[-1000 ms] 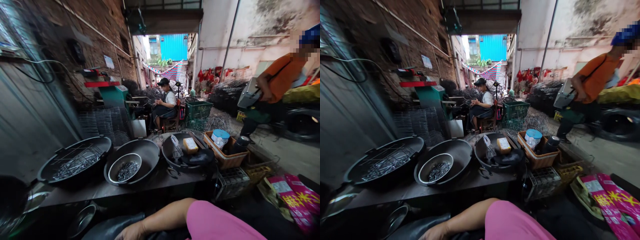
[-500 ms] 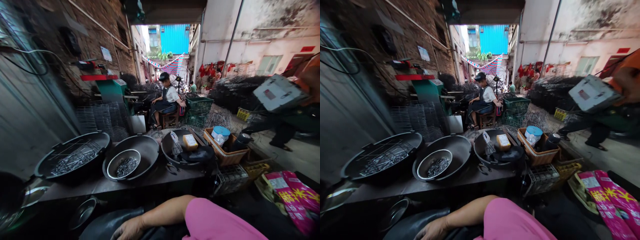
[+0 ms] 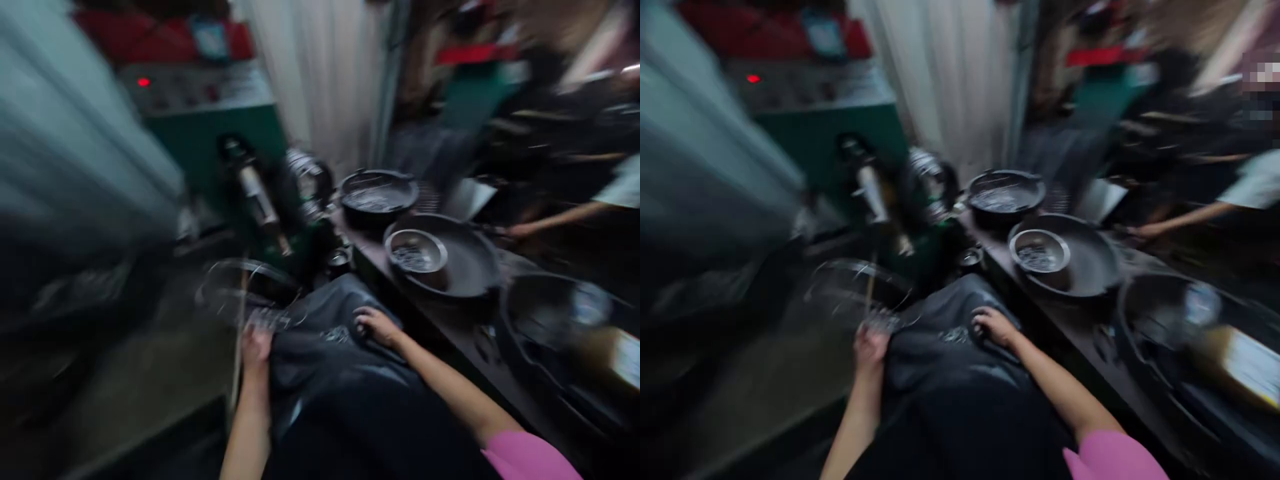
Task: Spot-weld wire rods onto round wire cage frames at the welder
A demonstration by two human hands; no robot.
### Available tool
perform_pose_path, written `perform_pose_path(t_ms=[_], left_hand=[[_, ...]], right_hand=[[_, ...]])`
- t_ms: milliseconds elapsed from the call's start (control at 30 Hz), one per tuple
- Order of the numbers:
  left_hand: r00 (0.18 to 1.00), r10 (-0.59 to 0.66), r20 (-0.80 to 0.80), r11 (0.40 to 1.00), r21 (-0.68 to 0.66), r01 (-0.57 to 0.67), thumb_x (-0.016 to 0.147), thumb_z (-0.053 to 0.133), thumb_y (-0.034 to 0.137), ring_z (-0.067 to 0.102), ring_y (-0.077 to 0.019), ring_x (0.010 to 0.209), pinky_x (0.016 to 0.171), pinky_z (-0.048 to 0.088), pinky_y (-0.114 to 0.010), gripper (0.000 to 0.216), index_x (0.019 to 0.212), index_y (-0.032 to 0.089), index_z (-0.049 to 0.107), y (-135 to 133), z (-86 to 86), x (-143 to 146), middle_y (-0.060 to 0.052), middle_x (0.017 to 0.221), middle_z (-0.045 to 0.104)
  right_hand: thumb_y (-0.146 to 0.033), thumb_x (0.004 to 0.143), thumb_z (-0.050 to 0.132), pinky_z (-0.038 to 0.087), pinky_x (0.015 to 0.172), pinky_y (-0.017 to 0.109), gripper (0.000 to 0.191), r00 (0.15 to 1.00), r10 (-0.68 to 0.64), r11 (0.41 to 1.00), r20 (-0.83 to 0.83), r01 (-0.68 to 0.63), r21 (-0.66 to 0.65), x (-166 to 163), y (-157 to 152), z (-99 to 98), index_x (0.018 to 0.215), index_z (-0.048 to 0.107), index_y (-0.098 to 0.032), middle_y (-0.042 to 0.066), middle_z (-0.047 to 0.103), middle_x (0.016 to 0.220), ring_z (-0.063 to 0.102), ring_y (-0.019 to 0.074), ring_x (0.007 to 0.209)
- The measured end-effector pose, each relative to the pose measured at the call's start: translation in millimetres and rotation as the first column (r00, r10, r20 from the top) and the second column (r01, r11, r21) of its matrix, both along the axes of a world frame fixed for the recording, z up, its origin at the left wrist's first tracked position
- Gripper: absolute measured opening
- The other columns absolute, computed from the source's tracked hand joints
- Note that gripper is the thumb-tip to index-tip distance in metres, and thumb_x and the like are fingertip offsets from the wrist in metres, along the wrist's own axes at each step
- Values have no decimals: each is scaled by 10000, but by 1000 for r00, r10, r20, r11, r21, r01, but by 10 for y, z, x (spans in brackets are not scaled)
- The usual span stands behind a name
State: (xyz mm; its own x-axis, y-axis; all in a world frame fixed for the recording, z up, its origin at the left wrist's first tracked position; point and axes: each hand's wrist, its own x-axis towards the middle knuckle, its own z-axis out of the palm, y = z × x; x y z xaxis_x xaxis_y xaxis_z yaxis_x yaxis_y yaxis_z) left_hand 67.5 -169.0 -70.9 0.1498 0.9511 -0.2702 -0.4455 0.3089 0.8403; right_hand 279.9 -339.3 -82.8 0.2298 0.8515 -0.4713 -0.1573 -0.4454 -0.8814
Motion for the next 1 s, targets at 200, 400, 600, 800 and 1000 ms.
perform_pose_path(t_ms=[200,400,600,800,1000], left_hand=[[935,234,266,972,-72,-223,712,622,506,614,-203,887,880,452,-417,386,908,174,634,-160,-468,-1132,-69,895,670],[899,233,372,969,-15,-245,692,601,572,600,-210,953,910,427,-418,465,949,185,614,-76,-608,-1100,-75,931,659],[900,222,375,973,-19,-232,679,614,573,599,-205,937,908,425,-419,499,976,172,605,30,-690,-1096,-84,950,650],[909,222,352,973,-17,-231,683,603,594,577,-234,1010,929,416,-444,544,1018,165,596,97,-716,-1106,-116,1025,634],[922,209,325,977,-28,-212,668,619,601,550,-271,1089,965,400,-481,572,1015,147,596,117,-685,-1086,-141,1066,628]], right_hand=[[-296,877,390,471,661,262,394,927,277,959,254,-284,-11,-75,313,-160,1200,462,-81,113,617,905,599,134,709],[-167,823,479,422,818,268,227,423,604,718,676,-657,-230,-262,768,32,1010,606,-144,84,656,995,597,176,920],[-175,842,497,400,775,249,254,-32,678,560,734,-625,-544,-541,1110,-36,1069,592,-110,134,629,1033,595,204,944],[-164,906,370,387,737,247,296,-89,618,557,781,-651,-515,-663,1197,-72,1136,556,-139,132,591,1030,581,195,932],[-276,847,543,395,781,269,254,-243,642,399,727,-704,-588,-812,1341,-164,1032,596,-110,147,594,1028,562,228,964]])
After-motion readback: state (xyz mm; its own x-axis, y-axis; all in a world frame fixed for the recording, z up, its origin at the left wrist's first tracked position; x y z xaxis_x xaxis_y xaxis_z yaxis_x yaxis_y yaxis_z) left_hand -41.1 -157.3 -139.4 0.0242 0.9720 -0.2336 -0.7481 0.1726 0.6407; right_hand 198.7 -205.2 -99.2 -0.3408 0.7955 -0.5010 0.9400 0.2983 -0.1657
